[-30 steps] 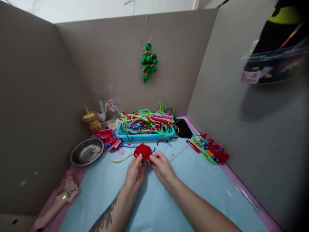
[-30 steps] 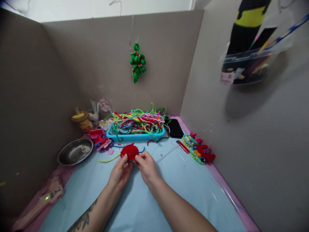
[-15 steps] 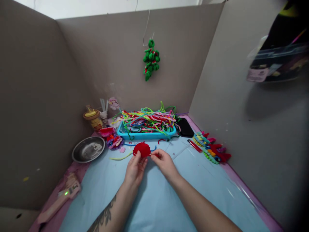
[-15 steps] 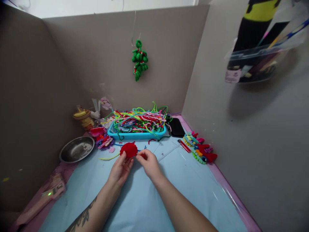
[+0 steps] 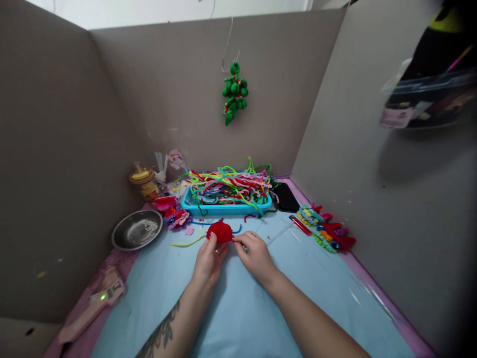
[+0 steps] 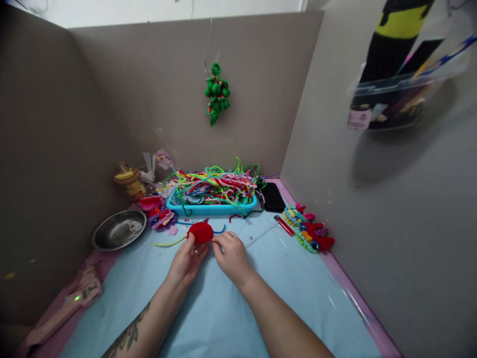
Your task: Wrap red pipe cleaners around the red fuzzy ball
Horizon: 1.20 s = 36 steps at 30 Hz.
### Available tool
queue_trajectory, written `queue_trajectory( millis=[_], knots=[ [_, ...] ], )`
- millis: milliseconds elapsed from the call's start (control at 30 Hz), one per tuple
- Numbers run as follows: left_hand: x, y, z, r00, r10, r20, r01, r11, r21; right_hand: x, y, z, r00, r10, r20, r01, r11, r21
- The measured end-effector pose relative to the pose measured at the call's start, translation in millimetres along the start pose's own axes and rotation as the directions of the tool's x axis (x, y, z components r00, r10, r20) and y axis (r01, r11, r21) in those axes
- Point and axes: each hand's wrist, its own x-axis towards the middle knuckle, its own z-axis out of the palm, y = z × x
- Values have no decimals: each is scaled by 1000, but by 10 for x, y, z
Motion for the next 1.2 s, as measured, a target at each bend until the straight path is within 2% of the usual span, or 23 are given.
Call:
queue_trajectory(
  millis=[100, 300, 467, 600, 800, 967, 1100, 1200],
  knots=[
    [-4, -8, -12, 999, -12, 31, 11, 999, 32, 9, -8, -17, 1000, 6, 10, -6, 999, 47],
    [-45, -21, -9, 999, 34, 3, -34, 990, 140, 31, -2, -73, 998, 34, 46, -39, 994, 104],
    [-69, -18, 16, 998, 61, -5, -60, 983, 172, 43, 26, -55, 988, 148, 50, -155, 964, 215],
    [-67, -9, 24, 999, 34, -18, -31, 988, 153, 43, 38, -35, 982, 181, 47, -187, 945, 269],
    [-16, -41, -27, 999, -5, -38, 9, 994, 111, 20, 90, 9, 996, 85, -35, -75, 973, 217],
    [26, -54, -42, 994, -93, -58, 93, 996, -6, 7, 121, 72, 996, 79, -46, -67, 976, 209],
    [43, -45, -19, 988, -149, -50, 145, 986, -78, -2, 109, 101, 992, 118, -53, -101, 963, 251],
    [47, -38, -11, 989, -139, -43, 134, 985, -112, -4, 98, 117, 978, 207, -15, -191, 924, 331]
  ],
)
